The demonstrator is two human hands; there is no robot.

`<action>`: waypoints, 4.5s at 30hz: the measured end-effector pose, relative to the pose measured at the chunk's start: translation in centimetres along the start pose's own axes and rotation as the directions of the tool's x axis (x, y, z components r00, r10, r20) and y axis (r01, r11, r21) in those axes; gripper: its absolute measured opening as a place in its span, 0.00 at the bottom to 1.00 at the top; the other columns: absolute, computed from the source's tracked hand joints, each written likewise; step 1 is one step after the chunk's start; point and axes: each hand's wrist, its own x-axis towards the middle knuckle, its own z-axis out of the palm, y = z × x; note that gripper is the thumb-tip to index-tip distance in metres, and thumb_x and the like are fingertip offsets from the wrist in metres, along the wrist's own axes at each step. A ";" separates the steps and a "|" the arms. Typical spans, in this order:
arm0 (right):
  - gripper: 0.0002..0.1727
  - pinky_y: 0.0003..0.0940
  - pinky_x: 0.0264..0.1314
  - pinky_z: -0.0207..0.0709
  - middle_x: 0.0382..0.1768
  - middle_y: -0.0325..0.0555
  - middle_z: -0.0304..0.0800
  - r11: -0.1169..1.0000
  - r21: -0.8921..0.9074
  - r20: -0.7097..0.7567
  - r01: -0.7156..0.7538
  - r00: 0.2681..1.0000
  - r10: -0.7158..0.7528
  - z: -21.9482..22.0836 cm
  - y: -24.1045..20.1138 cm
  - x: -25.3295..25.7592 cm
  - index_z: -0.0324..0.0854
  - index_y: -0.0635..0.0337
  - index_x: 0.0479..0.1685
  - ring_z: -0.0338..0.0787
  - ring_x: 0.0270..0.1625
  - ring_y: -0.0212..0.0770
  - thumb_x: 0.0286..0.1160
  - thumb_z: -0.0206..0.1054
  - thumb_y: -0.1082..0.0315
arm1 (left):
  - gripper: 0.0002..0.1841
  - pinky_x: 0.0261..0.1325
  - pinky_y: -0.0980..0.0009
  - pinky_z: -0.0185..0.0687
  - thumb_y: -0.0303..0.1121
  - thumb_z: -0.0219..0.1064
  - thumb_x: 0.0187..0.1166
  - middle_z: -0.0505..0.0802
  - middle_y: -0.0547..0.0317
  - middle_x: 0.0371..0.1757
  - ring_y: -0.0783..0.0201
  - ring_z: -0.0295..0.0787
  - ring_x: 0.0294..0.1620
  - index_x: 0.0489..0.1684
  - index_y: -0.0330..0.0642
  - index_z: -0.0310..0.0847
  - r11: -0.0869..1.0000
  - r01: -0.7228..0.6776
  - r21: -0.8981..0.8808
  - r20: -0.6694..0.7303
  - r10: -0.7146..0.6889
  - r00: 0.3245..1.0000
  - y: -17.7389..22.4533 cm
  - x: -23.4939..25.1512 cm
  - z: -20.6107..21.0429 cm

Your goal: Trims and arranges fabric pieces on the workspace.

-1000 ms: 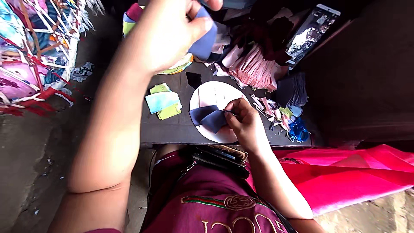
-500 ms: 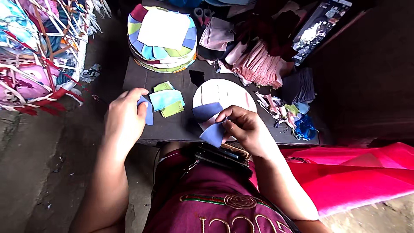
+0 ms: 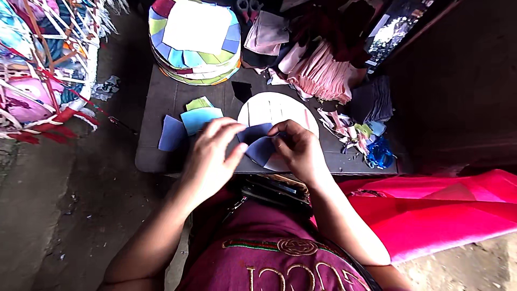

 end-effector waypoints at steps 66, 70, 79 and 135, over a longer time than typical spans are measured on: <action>0.12 0.36 0.34 0.79 0.37 0.53 0.87 0.801 -0.565 -0.216 0.198 0.901 -0.376 -1.5 3.4 -3.0 0.90 0.65 0.43 0.86 0.35 0.45 0.78 0.62 0.69 | 0.17 0.70 0.51 0.71 0.36 0.56 0.86 0.92 0.55 0.67 0.49 0.83 0.72 0.59 0.45 0.91 0.934 -0.072 0.350 -0.145 0.130 0.981 -0.6 -3.1 5.0; 0.13 0.37 0.51 0.76 0.36 0.55 0.89 0.744 -0.630 -0.277 0.223 0.830 -0.484 -1.9 6.1 -6.0 0.89 0.64 0.42 0.86 0.44 0.50 0.81 0.61 0.65 | 0.18 0.69 0.49 0.76 0.36 0.57 0.86 0.92 0.50 0.65 0.47 0.85 0.69 0.61 0.41 0.90 0.959 -0.041 0.279 -0.164 0.090 0.982 -0.7 -2.9 3.9; 0.27 0.38 0.62 0.77 0.48 0.71 0.86 0.808 -0.564 -0.333 0.174 0.847 -0.414 -3.1 8.0 -7.4 0.77 0.77 0.57 0.86 0.53 0.56 0.82 0.60 0.54 | 0.14 0.72 0.37 0.71 0.30 0.62 0.86 0.89 0.36 0.65 0.35 0.82 0.69 0.60 0.33 0.88 0.883 0.340 0.324 -0.035 -0.348 0.937 -3.6 3.0 -5.6; 0.05 0.16 0.28 0.80 0.27 0.30 0.89 0.822 0.567 0.162 -0.063 0.986 -0.036 -9.1 -0.5 -5.7 0.84 0.54 0.44 0.85 0.26 0.20 0.75 0.67 0.72 | 0.35 0.74 0.63 0.80 0.45 0.83 0.64 0.91 0.59 0.66 0.63 0.88 0.67 0.74 0.50 0.79 -0.162 0.476 -0.864 0.447 0.188 0.875 6.8 0.3 9.2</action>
